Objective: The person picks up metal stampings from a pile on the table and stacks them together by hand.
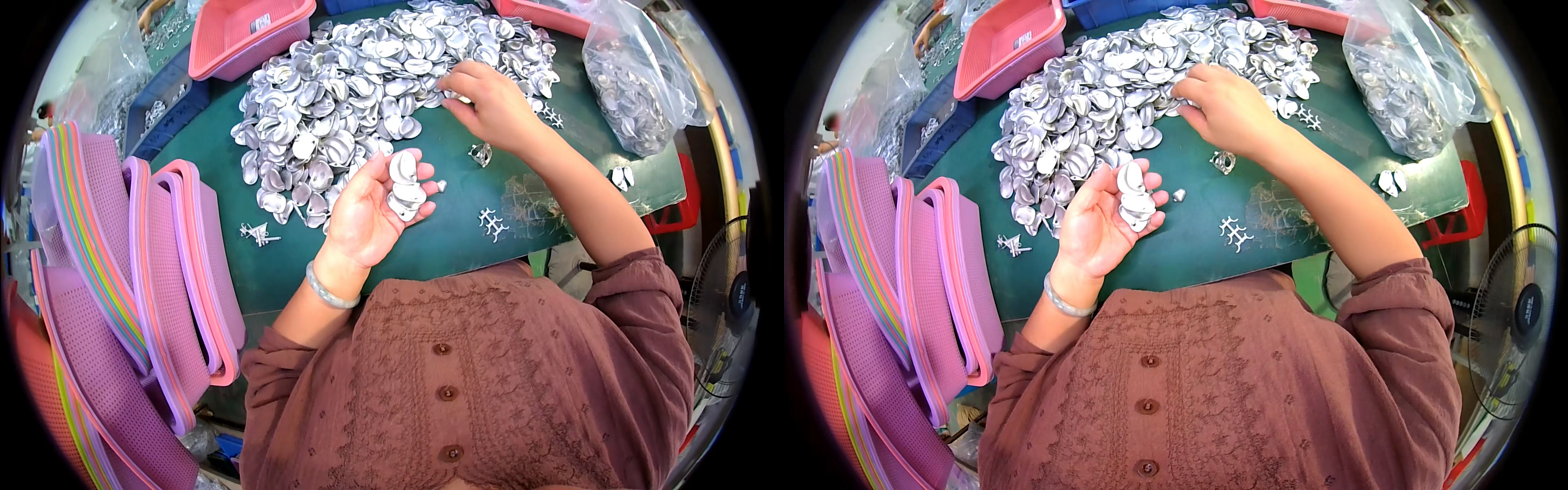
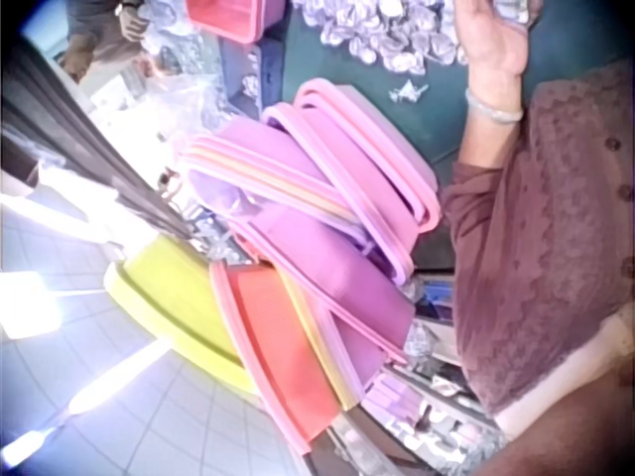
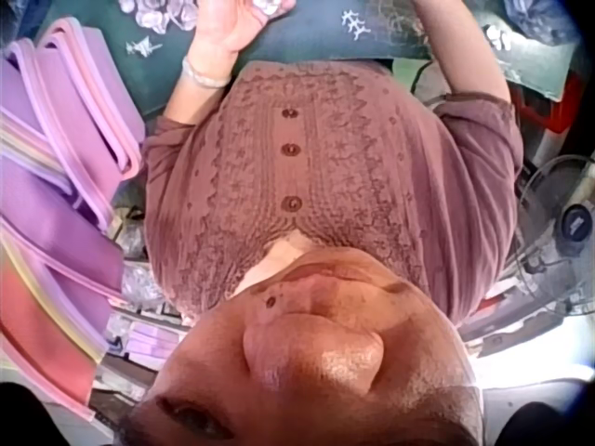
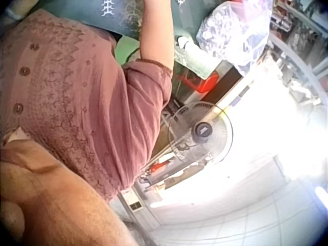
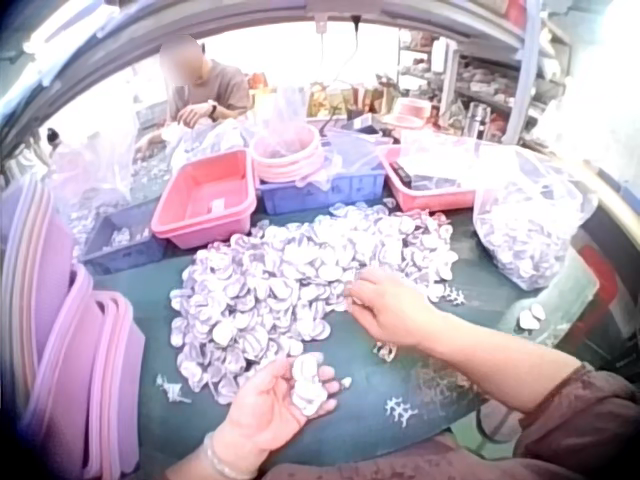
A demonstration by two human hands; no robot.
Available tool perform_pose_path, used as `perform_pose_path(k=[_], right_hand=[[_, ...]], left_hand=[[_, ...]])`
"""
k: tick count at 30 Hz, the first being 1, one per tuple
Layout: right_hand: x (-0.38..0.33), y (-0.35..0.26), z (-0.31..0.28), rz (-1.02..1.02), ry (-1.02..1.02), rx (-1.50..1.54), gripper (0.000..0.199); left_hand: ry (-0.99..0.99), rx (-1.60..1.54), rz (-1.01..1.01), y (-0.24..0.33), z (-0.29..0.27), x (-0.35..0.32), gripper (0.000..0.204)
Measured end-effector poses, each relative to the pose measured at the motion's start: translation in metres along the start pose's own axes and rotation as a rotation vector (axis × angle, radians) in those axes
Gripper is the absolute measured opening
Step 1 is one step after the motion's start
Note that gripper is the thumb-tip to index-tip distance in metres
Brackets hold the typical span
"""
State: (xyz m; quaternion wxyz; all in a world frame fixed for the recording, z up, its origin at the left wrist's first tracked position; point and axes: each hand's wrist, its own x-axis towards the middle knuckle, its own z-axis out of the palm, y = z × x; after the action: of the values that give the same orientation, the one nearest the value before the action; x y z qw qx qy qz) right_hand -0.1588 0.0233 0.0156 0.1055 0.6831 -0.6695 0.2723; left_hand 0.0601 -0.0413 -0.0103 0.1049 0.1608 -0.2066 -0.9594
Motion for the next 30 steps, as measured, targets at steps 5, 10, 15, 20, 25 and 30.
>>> perform_pose_path(k=[5, 10, 15, 20, 25, 30], right_hand=[[0.021, 0.003, 0.017, -0.065, 0.019, -0.087, 0.016], [0.033, -0.001, 0.033, -0.134, 0.019, -0.149, 0.012], [0.036, -0.010, 0.033, -0.146, -0.042, -0.264, 0.011], [0.038, -0.011, 0.032, -0.143, -0.054, -0.272, 0.012], [0.043, 0.000, 0.039, -0.038, 0.039, -0.035, 0.012], [0.045, 0.008, 0.013, 0.477, -0.297, 0.820, 0.019]], left_hand=[[0.005, -0.037, -0.026, -0.001, -0.006, 0.000, 0.034], [0.091, 0.015, -0.016, 0.000, 0.004, -0.003, 0.020], [0.117, 0.046, 0.010, 0.001, 0.001, -0.003, 0.022], [0.124, 0.060, 0.003, 0.003, 0.001, -0.004, 0.023], [0.141, 0.069, 0.002, 0.003, 0.002, -0.004, 0.026], [0.129, 0.085, 0.017, 0.007, 0.002, -0.003, 0.033]])
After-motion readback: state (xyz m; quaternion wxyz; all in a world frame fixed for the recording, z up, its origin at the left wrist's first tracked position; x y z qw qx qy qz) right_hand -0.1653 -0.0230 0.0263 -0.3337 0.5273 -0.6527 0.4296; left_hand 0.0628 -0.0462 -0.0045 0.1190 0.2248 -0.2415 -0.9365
